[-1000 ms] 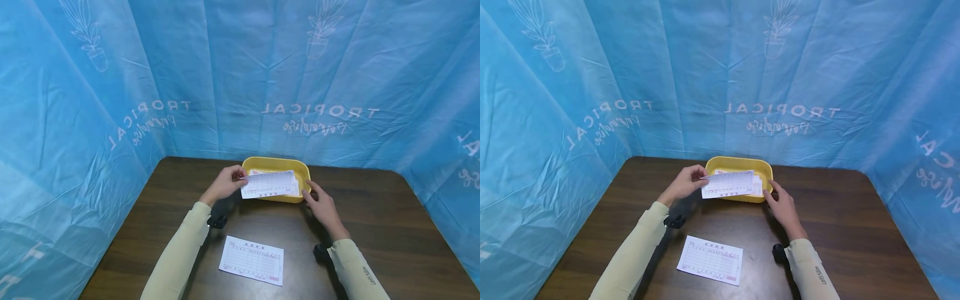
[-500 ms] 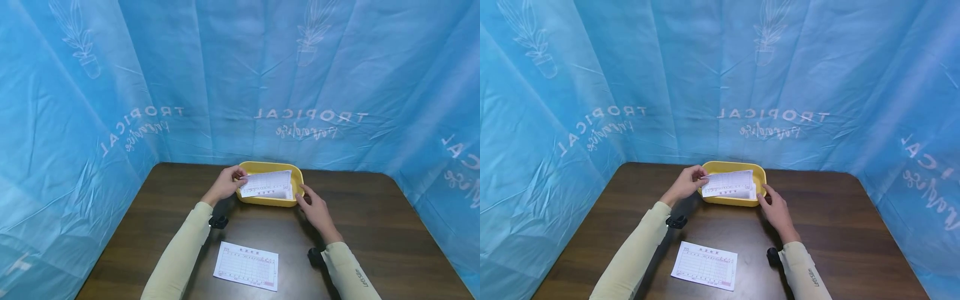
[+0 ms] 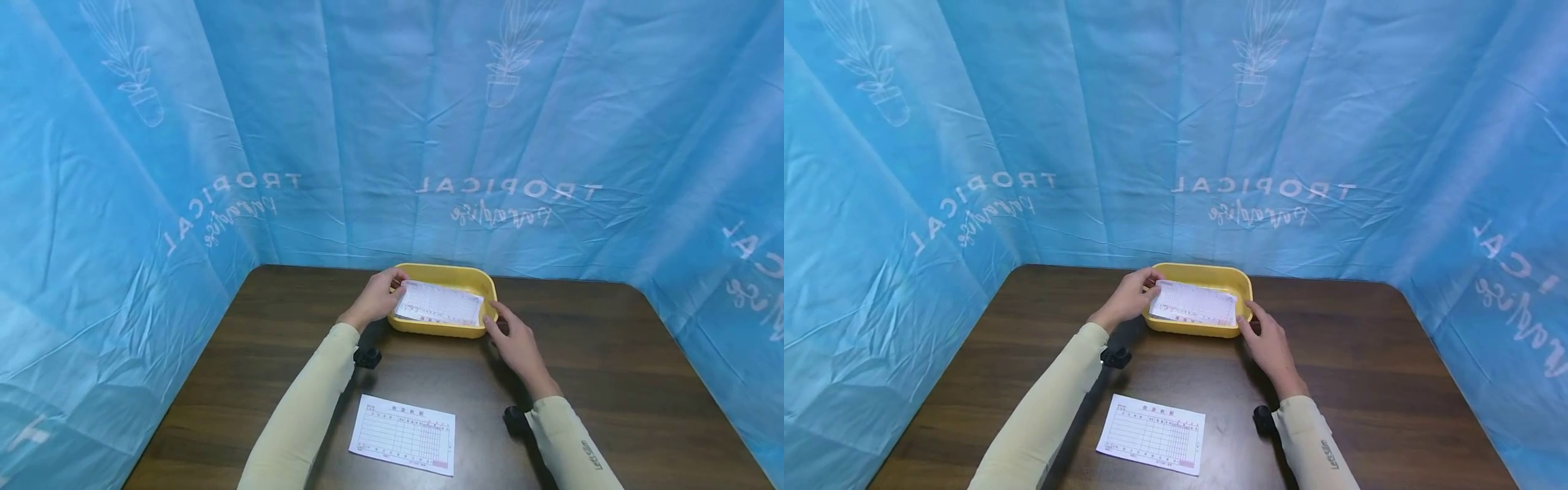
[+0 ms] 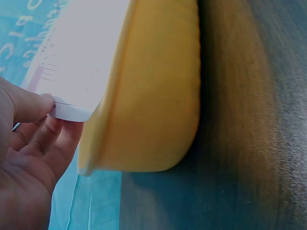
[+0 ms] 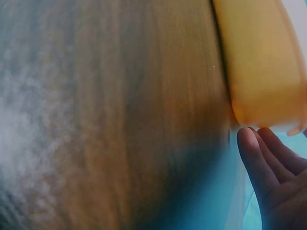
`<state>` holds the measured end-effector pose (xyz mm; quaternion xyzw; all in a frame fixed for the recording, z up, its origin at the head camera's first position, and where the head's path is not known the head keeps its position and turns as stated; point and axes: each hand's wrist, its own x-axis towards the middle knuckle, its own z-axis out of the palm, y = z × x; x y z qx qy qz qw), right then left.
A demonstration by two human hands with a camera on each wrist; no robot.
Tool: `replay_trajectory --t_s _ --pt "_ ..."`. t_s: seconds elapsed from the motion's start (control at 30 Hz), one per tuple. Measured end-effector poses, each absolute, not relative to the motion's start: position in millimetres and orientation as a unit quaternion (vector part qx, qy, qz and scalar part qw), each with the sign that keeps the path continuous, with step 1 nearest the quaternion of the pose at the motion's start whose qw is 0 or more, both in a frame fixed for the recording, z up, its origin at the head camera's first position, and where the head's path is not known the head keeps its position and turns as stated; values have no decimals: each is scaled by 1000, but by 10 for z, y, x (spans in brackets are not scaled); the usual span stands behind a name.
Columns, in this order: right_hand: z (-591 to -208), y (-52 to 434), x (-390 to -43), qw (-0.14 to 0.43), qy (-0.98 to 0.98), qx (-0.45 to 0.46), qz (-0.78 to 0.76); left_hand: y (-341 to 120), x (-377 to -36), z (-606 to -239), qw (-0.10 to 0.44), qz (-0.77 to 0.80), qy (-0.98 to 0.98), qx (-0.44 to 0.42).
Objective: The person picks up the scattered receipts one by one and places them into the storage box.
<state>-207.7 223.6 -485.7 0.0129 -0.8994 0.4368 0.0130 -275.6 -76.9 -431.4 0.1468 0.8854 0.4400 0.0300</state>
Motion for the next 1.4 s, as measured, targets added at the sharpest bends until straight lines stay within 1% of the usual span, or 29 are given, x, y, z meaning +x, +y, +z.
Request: replay_trajectory --t_s 0.23,0.37,0.53,0.7,0.83,0.97,1.4 --pt "-4890 2201 -2091 10 -899 19 438 -807 -2730 -4368 21 413 899 146" --pt "-4873 2197 -2076 5 -902 15 432 -798 -2717 -4399 8 372 913 166" --pt "-4899 2195 -2048 -7 -905 7 425 -810 -2629 -4343 -16 313 928 203" --pt "-4917 2194 -2024 -4 -901 0 434 -885 -2472 -4228 -55 297 925 231" --pt "-4909 2194 -2028 4 -901 -7 434 -970 -2329 -4200 -45 301 920 245" --pt "-4888 2180 -2055 -2 -901 5 434 -1105 -2214 -4198 -34 305 923 231" --pt "-4881 2213 -2051 3 -909 1 418 -1364 -2107 -4317 -11 344 915 212"
